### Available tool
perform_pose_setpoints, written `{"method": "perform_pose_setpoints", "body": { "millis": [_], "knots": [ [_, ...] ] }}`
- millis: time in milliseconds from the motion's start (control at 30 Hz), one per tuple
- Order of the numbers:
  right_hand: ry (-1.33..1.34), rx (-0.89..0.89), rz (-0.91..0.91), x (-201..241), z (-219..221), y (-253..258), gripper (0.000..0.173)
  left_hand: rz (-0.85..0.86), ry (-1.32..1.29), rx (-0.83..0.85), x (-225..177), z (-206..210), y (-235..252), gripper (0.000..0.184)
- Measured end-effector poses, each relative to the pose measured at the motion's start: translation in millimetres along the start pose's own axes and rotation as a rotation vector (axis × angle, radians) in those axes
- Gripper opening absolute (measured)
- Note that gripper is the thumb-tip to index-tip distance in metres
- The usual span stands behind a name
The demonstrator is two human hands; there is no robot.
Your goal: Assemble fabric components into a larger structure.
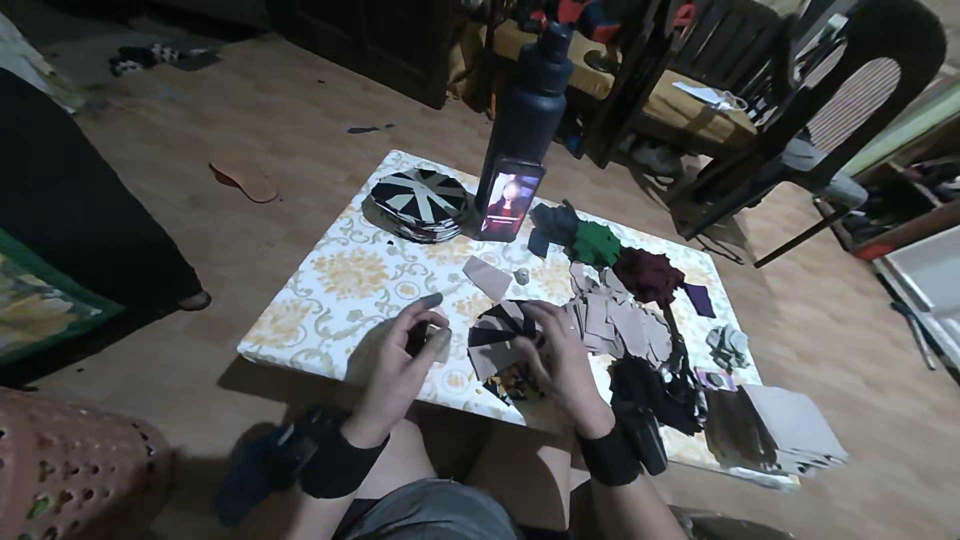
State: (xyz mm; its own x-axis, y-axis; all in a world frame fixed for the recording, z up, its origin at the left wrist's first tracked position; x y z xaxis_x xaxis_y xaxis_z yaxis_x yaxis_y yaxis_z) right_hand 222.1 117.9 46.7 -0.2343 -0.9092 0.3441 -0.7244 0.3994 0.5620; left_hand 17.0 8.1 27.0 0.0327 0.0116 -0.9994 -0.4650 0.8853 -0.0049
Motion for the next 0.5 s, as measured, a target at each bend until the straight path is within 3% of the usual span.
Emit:
{"method": "perform_pose_setpoints", "body": {
  "millis": [100, 167, 333, 400, 500],
  "knots": [
    [-0.087, 0.297, -0.026, 0, 34, -7, 0.075, -0.314, -0.468, 0.008, -2, -5, 0, 0.045],
    [-0.170, 0.388, 0.046, 2, 50, -11, 0.086, -0.438, -0.647, 0.004, -1, -4, -1, 0.039],
    [-0.318, 0.282, 0.262, 11, 60, -10, 0.083, -0.499, -0.769, 0.107, 3, 6, -6, 0.037],
    [-0.328, 0.185, 0.257, 18, 54, -6, 0.078, -0.470, -0.726, 0.144, 2, 10, -9, 0.041],
    [-0.031, -0.100, 0.182, 49, 39, 1, 0.060, -0.315, -0.592, 0.215, 0, 13, -15, 0.048]
  ]
}}
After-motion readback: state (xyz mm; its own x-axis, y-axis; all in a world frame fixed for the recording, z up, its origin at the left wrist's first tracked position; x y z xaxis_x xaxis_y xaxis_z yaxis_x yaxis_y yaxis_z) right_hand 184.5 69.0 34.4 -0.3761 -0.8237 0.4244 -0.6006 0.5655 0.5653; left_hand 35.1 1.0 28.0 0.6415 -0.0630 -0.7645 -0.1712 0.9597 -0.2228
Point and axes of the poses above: each hand's wrist, its own y-axis towards the middle knuckle, its own z-axis out of the palm, x = y × z, the point moved 5 cm from there along y, towards the middle knuckle, and after that the axes turned 13 degrees about -z, right-handed, at the moved point
